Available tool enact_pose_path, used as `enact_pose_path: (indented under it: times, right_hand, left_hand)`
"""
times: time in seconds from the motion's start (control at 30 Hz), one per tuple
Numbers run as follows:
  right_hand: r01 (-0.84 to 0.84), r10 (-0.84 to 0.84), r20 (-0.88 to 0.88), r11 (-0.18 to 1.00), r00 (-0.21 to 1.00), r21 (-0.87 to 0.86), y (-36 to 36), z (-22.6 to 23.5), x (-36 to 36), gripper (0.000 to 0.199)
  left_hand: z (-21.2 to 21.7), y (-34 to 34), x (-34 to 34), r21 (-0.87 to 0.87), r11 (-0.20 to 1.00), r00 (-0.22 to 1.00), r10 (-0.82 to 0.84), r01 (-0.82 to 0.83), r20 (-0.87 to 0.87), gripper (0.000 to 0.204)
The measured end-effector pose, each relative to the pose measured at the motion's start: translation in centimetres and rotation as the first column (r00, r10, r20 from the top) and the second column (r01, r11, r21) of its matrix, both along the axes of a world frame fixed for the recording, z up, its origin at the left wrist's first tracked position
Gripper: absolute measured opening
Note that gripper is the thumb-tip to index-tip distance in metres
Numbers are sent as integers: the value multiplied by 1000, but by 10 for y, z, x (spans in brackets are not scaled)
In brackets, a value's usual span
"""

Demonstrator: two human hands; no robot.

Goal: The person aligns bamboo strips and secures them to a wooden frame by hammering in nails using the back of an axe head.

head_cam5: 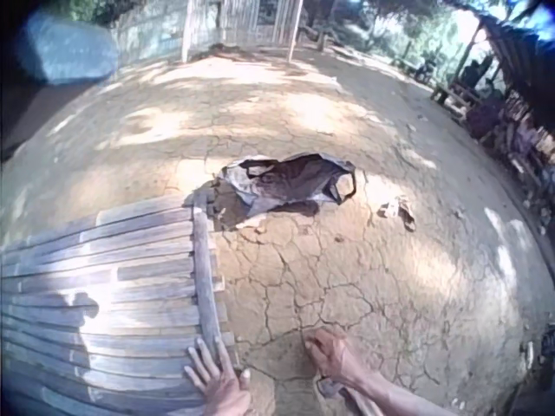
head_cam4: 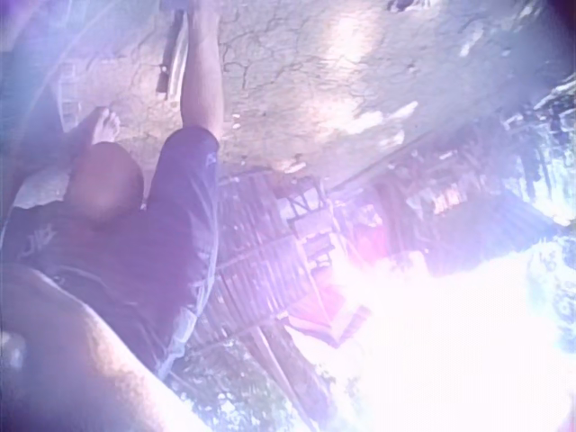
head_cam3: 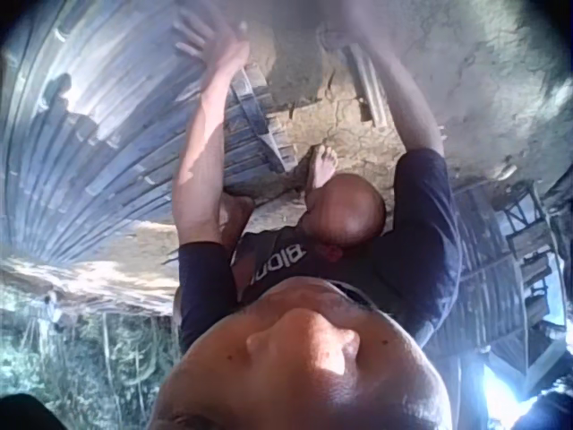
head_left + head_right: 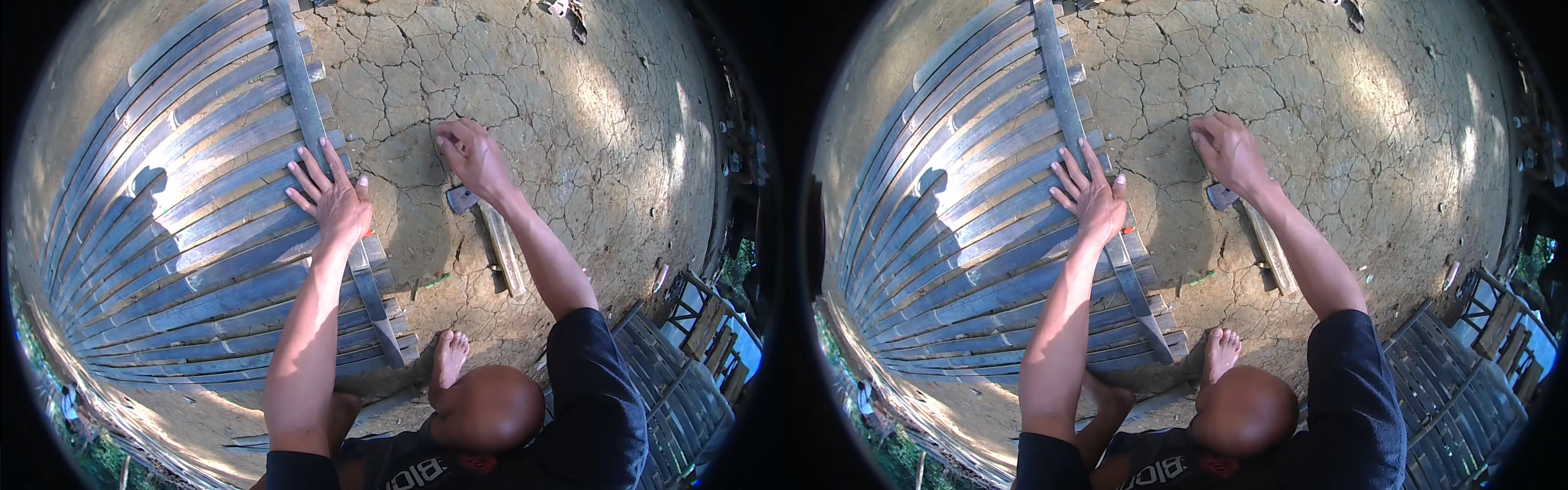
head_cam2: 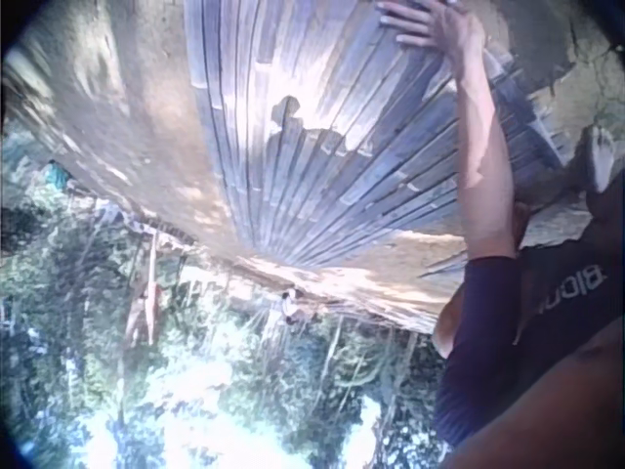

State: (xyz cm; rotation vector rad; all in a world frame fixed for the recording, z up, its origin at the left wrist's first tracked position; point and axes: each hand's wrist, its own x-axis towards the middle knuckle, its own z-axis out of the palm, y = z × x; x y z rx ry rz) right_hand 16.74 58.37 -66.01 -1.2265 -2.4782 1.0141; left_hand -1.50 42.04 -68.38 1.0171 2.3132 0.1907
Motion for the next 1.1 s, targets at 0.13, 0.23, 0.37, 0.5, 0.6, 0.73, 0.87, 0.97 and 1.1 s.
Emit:
enact_pose_path:
  times: [0.13, 0.23, 0.37, 0.5, 0.6, 0.73, 0.87, 0.97, 1.1]
  right_hand:
    - [-243, 261, -44, 938, 964, 248, 3, -22, -5, 21]
    - [-377, 386, 30, 876, 922, 300, 14, -38, -13, 19]
    - [-467, 485, 44, 807, 873, 361, 21, -48, -21, 15]
    - [-430, 441, 64, 816, 895, 386, 14, -45, -18, 19]
    - [-216, 230, -41, 952, 972, 219, -29, -36, -4, 17]
    - [54, -27, -147, 983, 989, 178, -49, -29, 8, 15]
    - [111, -91, -135, 984, 987, 142, -16, -36, 10, 26]
    - [-88, 98, -21, 955, 995, 285, -7, -38, 2, 36]
    - [-125, 110, 59, 898, 992, 423, -5, -52, -11, 34]
  left_hand:
    - [-3, 2, 2, 21, 1000, 1000, -13, 14, -10, 95]
    - [-13, -2, -1, 68, 998, 1000, -4, 6, -28, 94]
    - [-6, -1, -7, 111, 993, 998, -31, 25, 50, 88]
    - [11, -9, -12, 264, 961, 992, 59, -87, 111, 68]
    - [43, -49, 9, 598, 736, 947, 209, -317, 245, 48]
    - [47, -124, 65, 587, 484, 750, 276, -649, 602, 34]
    - [44, -179, 106, 508, 661, 829, 378, -553, 411, 22]
    - [41, -209, 122, 590, 787, 980, 192, -182, 46, 34]
    - [34, -237, 130, 362, 911, 966, -117, 197, -230, 50]
